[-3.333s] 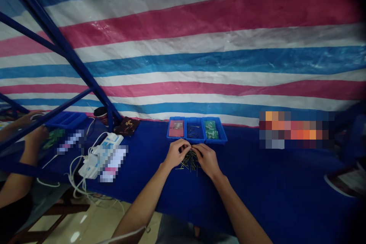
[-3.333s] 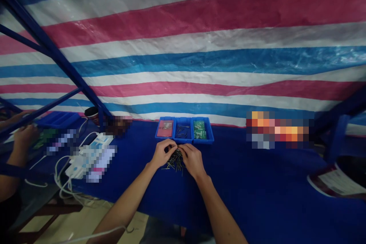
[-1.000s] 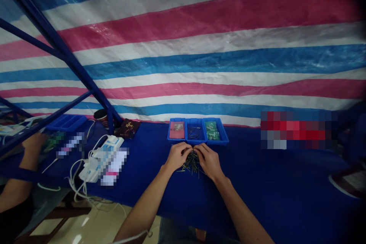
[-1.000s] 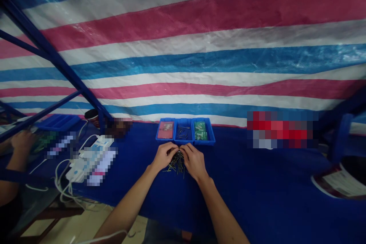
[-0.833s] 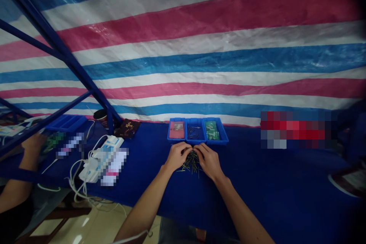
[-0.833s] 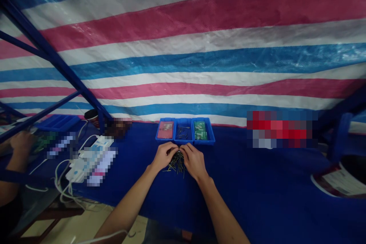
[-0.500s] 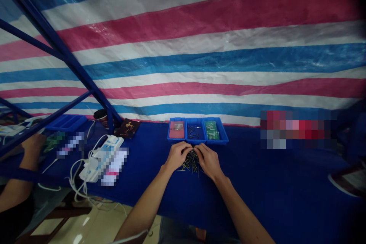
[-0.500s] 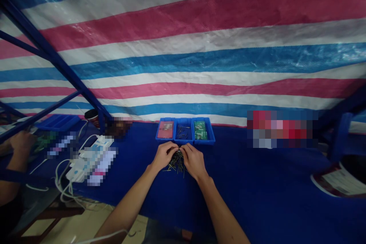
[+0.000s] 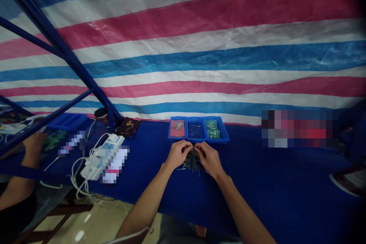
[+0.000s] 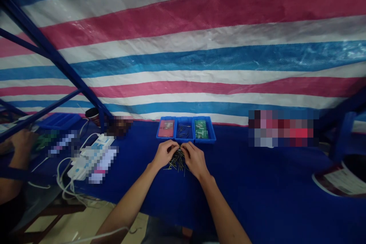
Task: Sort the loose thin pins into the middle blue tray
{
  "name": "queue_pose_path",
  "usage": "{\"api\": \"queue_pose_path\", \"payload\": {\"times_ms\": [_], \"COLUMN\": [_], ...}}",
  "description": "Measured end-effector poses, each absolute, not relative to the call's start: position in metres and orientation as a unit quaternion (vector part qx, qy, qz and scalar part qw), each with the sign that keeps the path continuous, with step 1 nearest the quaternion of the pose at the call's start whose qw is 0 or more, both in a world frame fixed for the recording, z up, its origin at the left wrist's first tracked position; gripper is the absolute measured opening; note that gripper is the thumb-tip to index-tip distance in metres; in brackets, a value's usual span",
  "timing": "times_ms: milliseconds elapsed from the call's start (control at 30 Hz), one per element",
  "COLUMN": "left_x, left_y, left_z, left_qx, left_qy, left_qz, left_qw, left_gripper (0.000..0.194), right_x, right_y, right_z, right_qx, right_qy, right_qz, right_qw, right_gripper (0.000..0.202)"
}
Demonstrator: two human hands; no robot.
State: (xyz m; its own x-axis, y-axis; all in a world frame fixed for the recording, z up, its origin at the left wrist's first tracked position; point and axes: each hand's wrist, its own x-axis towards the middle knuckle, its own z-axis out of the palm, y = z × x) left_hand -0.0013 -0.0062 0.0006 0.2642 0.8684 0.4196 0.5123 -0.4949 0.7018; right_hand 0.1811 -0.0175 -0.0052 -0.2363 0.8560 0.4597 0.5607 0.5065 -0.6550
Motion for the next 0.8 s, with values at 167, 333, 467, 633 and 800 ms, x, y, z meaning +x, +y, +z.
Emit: {"api": "queue_pose_path", "payload": {"times_ms": [167,333,467,633,800], "left_x": [-0.002,-0.0015,-0.0014,-0.002,-0.0019], "left_y": [-0.0056,-0.0058,-0.006,-0.0058,-0.0061], "left_z": [0.0006,0.0006,0.0014,0.0028,0.0043], "left_qx": [0.771,0.768,0.768,0.766,0.766], "left_qy": [0.449,0.452,0.447,0.446,0.447], "left_qz": [0.394,0.395,0.398,0.402,0.4], "left_qw": [0.219,0.221,0.228,0.228,0.23], "left_gripper": [0.019,0.024,0.023,0.022,0.022], "right_x": [0.1808,0.1802,0.1803,0.1811,0.1815], "right_y": [-0.0171,-0.0178,-0.0178,-0.0174,-0.0172], "right_z": [-0.0049,-0.0032,-0.0025,-0.0024,-0.0034], "right_qx": [-0.462,-0.463,-0.465,-0.466,-0.471], "right_qy": [-0.767,-0.767,-0.766,-0.769,-0.769], "right_qz": [0.173,0.171,0.166,0.161,0.165], "right_qw": [0.411,0.411,0.412,0.407,0.399], "right_gripper": [0.022,0.023,0.024,0.025,0.025]}}
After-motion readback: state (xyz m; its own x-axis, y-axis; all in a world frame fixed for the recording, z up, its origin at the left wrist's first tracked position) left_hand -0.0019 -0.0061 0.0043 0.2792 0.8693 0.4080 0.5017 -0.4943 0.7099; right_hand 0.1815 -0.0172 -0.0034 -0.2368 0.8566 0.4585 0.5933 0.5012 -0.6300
